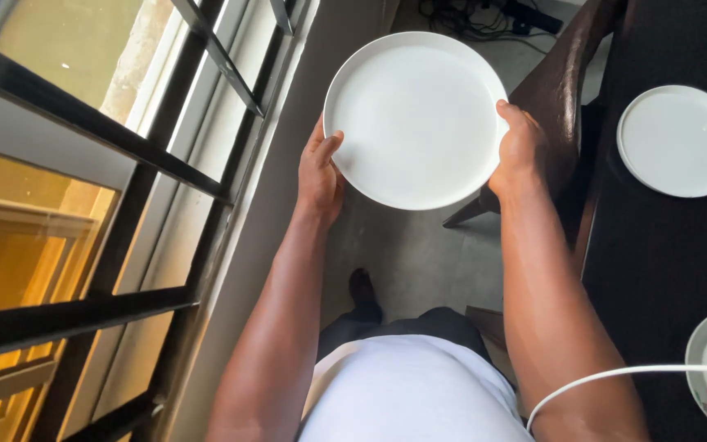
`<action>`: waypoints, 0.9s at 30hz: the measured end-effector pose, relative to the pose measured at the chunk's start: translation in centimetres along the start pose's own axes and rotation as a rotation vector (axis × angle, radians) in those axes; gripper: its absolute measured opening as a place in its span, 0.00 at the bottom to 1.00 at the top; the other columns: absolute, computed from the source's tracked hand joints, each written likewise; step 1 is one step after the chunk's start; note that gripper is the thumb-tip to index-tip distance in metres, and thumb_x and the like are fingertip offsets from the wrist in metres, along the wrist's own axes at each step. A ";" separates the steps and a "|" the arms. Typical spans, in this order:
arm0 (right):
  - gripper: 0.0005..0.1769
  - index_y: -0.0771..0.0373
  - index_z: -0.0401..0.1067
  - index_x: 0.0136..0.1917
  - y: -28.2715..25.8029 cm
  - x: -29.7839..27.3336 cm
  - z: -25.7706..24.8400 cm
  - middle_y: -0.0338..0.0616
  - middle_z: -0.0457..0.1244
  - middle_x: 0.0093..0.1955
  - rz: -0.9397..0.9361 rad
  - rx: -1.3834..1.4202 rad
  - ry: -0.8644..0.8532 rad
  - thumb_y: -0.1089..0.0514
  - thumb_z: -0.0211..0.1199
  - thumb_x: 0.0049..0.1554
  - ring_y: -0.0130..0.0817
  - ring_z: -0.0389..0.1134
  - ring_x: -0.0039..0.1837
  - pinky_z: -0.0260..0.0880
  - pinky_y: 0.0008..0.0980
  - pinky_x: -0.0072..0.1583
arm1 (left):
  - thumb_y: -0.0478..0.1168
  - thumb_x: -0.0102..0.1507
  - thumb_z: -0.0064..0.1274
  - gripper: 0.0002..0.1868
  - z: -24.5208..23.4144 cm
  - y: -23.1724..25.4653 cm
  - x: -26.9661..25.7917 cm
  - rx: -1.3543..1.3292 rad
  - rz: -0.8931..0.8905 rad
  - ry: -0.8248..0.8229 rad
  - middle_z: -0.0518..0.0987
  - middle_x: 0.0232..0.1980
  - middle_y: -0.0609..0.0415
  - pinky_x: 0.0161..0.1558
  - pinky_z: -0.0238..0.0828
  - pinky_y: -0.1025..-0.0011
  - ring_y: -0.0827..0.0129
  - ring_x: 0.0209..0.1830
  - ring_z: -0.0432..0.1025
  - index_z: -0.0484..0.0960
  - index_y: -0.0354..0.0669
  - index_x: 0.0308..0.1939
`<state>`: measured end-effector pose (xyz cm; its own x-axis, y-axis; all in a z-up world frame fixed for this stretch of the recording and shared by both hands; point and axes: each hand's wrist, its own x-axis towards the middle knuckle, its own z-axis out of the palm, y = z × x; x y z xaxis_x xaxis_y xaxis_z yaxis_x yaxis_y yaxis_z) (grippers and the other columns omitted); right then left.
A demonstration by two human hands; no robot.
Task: The person organizes and moves various dishes and cups on a dining table.
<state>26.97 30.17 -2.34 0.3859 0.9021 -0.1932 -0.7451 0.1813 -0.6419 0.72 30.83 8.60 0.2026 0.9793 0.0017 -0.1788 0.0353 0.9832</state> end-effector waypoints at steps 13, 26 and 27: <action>0.20 0.70 0.71 0.59 0.1 2.0 3.4 0.55 0.67 0.59 -0.039 -0.051 0.135 0.53 0.58 0.59 0.43 0.71 0.61 0.75 0.41 0.60 | 0.41 0.64 0.41 0.39 0.0 1.7 4.6 0.149 -0.080 -0.014 0.67 0.70 0.43 0.59 0.79 0.56 0.56 0.68 0.70 0.50 0.48 0.80; 0.20 0.71 0.70 0.60 -0.4 12.6 3.1 0.55 0.68 0.59 -0.031 0.051 0.082 0.55 0.58 0.60 0.44 0.71 0.61 0.75 0.42 0.61 | 0.39 0.64 0.44 0.39 2.4 1.4 13.0 0.079 -0.073 -0.019 0.69 0.71 0.42 0.61 0.77 0.58 0.57 0.68 0.70 0.54 0.46 0.80; 0.20 0.71 0.70 0.60 -0.6 13.6 3.2 0.56 0.68 0.60 -0.036 0.071 0.068 0.55 0.58 0.60 0.45 0.72 0.61 0.76 0.43 0.61 | 0.39 0.64 0.43 0.38 3.1 1.8 13.6 0.077 -0.076 -0.023 0.69 0.71 0.44 0.62 0.77 0.58 0.58 0.68 0.71 0.54 0.47 0.80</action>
<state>30.94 43.55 -2.18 0.4471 0.8665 -0.2222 -0.7657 0.2423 -0.5957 6.09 43.60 10.99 0.2350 0.9694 -0.0704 -0.0875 0.0932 0.9918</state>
